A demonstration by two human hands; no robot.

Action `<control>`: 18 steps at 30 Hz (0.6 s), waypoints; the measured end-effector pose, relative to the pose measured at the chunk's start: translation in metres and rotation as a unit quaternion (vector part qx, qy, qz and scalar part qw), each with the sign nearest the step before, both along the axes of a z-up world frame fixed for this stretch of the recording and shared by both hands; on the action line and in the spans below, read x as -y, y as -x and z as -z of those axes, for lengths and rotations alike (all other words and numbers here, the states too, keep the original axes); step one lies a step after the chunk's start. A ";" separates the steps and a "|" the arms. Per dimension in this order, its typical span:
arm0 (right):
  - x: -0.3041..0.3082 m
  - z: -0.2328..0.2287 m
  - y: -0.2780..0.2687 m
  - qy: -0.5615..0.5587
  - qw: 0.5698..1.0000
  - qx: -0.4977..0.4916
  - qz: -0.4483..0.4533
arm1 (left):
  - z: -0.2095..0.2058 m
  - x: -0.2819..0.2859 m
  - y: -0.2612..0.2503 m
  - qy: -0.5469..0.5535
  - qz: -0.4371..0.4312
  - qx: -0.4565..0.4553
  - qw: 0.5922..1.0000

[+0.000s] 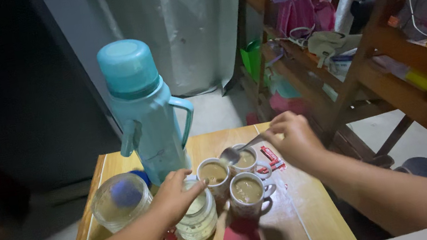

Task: The person scoops a light-colored powder from a jar into three mugs and stirs each mug with a spoon. They then place the jar lid back on and adjust the thermos on the table.

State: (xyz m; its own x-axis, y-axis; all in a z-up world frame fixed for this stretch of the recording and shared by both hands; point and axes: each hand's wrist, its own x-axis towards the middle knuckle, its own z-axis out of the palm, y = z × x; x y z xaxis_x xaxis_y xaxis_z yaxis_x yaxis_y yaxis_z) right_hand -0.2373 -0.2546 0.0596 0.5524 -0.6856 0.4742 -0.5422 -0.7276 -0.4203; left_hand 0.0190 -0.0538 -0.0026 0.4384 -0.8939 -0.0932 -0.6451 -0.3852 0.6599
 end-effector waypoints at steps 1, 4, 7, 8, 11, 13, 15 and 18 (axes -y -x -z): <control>-0.006 0.003 -0.008 0.003 1.000 0.001 -0.010 | 0.002 0.003 -0.004 0.006 0.000 -0.006 1.000; -0.026 0.008 -0.025 -0.014 0.997 -0.016 -0.072 | 0.012 0.018 -0.021 -0.001 0.012 -0.036 0.999; -0.039 0.009 -0.041 0.057 0.987 -0.058 -0.142 | 0.023 0.039 -0.038 -0.028 0.040 -0.103 0.993; -0.042 0.010 -0.045 0.051 0.983 -0.085 -0.152 | 0.028 0.045 -0.041 -0.018 0.042 -0.135 0.990; -0.050 0.014 -0.056 0.022 0.972 -0.158 -0.171 | 0.036 0.055 -0.048 -0.055 0.028 -0.179 0.982; -0.053 0.017 -0.059 -0.010 0.964 -0.203 -0.172 | 0.038 0.061 -0.051 -0.092 0.029 -0.161 0.982; -0.055 0.019 -0.061 0.004 0.963 -0.193 -0.188 | 0.038 0.067 -0.051 -0.117 0.045 -0.114 0.986; -0.055 0.020 -0.060 0.027 0.961 -0.188 -0.200 | 0.039 0.075 -0.052 -0.123 0.067 -0.115 0.983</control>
